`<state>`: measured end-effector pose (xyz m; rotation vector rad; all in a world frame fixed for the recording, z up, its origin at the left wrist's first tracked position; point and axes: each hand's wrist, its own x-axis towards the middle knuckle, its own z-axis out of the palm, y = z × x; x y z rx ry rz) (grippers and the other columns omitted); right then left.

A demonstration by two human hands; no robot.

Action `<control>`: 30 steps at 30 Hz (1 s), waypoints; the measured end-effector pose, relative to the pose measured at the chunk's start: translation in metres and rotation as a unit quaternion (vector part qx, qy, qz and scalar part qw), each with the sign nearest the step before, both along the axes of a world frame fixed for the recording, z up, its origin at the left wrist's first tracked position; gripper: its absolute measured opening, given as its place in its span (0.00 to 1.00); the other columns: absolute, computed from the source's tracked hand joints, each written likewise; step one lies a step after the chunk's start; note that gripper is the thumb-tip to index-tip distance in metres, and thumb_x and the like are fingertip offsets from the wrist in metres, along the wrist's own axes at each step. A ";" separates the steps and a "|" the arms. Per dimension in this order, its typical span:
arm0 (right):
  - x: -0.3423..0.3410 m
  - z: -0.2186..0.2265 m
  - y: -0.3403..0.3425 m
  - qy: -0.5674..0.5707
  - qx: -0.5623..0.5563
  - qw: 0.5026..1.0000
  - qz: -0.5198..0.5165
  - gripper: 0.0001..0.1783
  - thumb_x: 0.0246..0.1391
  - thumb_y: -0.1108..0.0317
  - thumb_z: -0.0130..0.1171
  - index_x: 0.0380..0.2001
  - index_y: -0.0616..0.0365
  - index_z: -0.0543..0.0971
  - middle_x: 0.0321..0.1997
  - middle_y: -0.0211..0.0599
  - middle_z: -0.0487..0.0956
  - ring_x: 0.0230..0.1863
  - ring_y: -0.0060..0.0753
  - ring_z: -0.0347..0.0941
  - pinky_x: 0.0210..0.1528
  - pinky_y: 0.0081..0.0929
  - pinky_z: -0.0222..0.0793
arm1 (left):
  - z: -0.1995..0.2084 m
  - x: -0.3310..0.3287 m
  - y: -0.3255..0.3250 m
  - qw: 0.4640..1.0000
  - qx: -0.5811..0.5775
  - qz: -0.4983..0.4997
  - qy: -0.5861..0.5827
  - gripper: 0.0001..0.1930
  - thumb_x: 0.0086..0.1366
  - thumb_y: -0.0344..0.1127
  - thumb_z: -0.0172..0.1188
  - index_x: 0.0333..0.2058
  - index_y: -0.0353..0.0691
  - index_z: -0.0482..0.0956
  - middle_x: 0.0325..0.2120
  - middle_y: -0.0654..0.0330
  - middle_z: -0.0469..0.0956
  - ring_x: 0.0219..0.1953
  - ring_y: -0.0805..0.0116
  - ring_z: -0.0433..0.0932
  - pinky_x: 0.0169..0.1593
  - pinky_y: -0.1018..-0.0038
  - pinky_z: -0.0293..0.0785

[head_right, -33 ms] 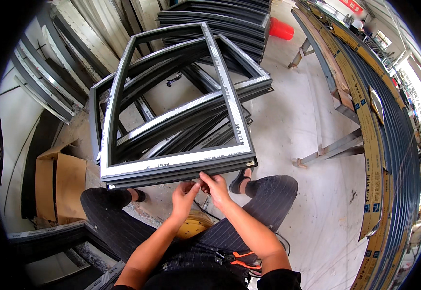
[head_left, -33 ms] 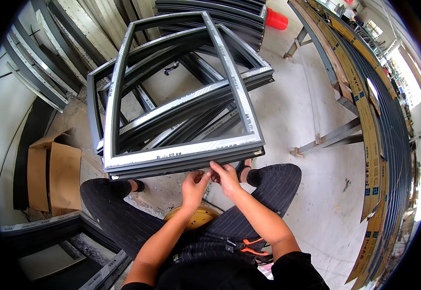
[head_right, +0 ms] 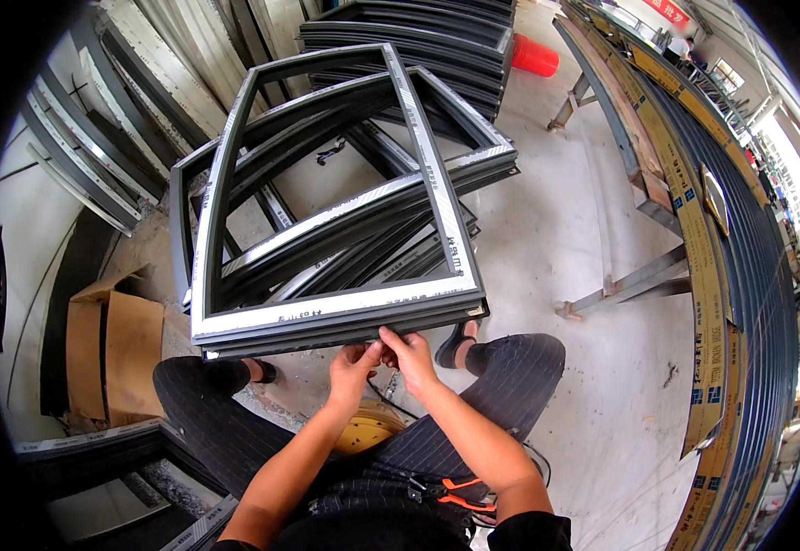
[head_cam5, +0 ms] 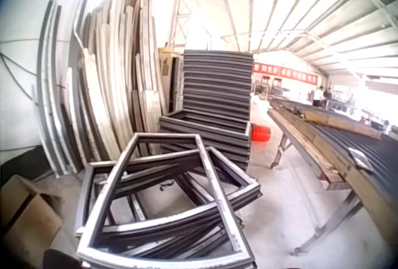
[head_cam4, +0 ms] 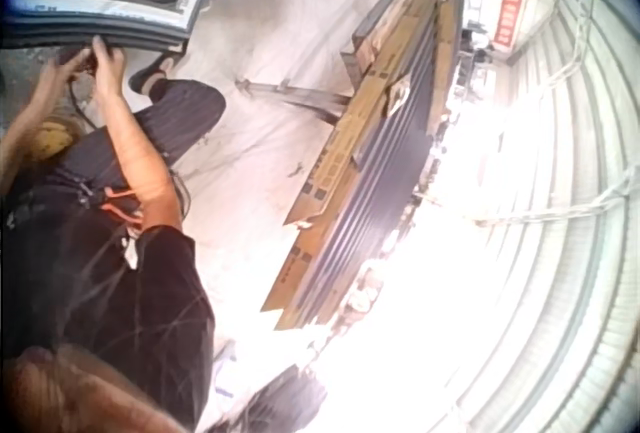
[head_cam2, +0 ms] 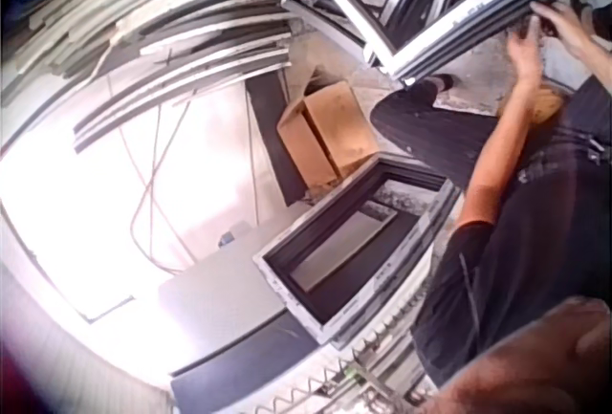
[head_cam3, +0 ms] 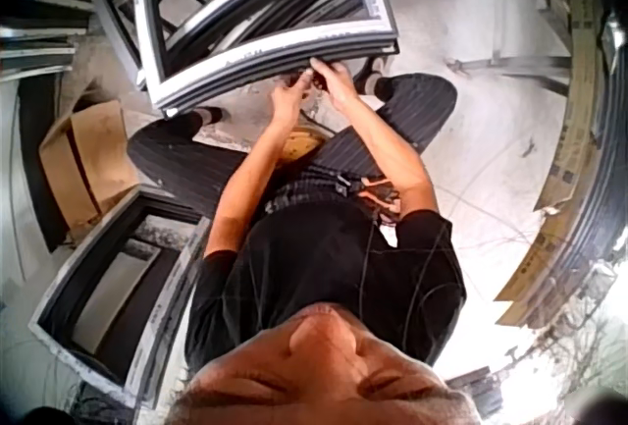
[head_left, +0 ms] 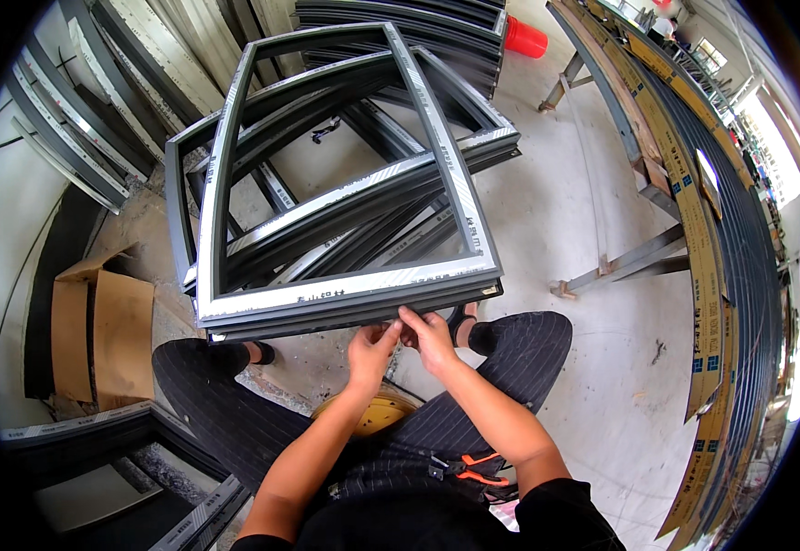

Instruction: The person sits on the floor and assembles a stack of aluminum window frames. They use a tool to tighten or adjust the corners of the frames and occasionally reposition the stack to access different sides.

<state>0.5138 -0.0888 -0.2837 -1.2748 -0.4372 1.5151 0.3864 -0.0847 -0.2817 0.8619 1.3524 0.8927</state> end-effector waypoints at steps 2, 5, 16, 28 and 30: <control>0.001 -0.003 0.000 -0.013 0.003 1.000 -0.015 0.16 0.55 0.56 0.62 0.24 0.57 0.75 0.21 0.28 0.74 0.21 0.19 0.67 0.24 0.16 0.61 | 0.004 0.008 0.008 0.997 -0.043 0.007 -0.062 0.16 0.58 0.42 0.67 0.33 0.33 0.79 0.26 0.63 0.78 0.26 0.77 0.72 0.31 0.77 0.66; -0.002 -0.004 -0.001 -0.017 0.005 0.999 -0.040 0.17 0.56 0.55 0.61 0.23 0.57 0.75 0.19 0.27 0.72 0.19 0.18 0.65 0.23 0.17 0.58 | -0.004 0.013 0.009 0.989 -0.046 0.015 -0.138 0.12 0.58 0.41 0.67 0.32 0.38 0.80 0.25 0.66 0.78 0.25 0.79 0.70 0.30 0.79 0.62; 0.002 0.005 -0.004 -0.014 -0.024 0.999 -0.036 0.17 0.54 0.54 0.62 0.22 0.56 0.75 0.18 0.25 0.71 0.18 0.17 0.62 0.21 0.17 0.54 | 0.003 -0.039 0.014 0.968 -0.121 0.103 -0.194 0.12 0.59 0.40 0.66 0.23 0.44 0.73 0.21 0.66 0.73 0.25 0.74 0.71 0.32 0.75 0.68; 0.003 0.006 -0.004 -0.015 -0.033 0.999 -0.027 0.18 0.53 0.53 0.63 0.23 0.57 0.75 0.19 0.26 0.72 0.18 0.17 0.63 0.21 0.16 0.57 | -0.014 -0.203 0.027 0.933 -0.055 0.284 -0.213 0.15 0.66 0.46 0.57 0.27 0.43 0.73 0.19 0.66 0.71 0.20 0.78 0.68 0.24 0.82 0.64; 0.002 0.005 -0.004 -0.010 -0.029 0.999 -0.035 0.19 0.54 0.52 0.63 0.24 0.57 0.75 0.19 0.26 0.72 0.19 0.17 0.64 0.21 0.17 0.57 | -0.018 -0.182 0.021 0.924 -0.038 0.321 -0.205 0.16 0.66 0.48 0.56 0.28 0.42 0.74 0.20 0.66 0.71 0.21 0.78 0.68 0.25 0.82 0.64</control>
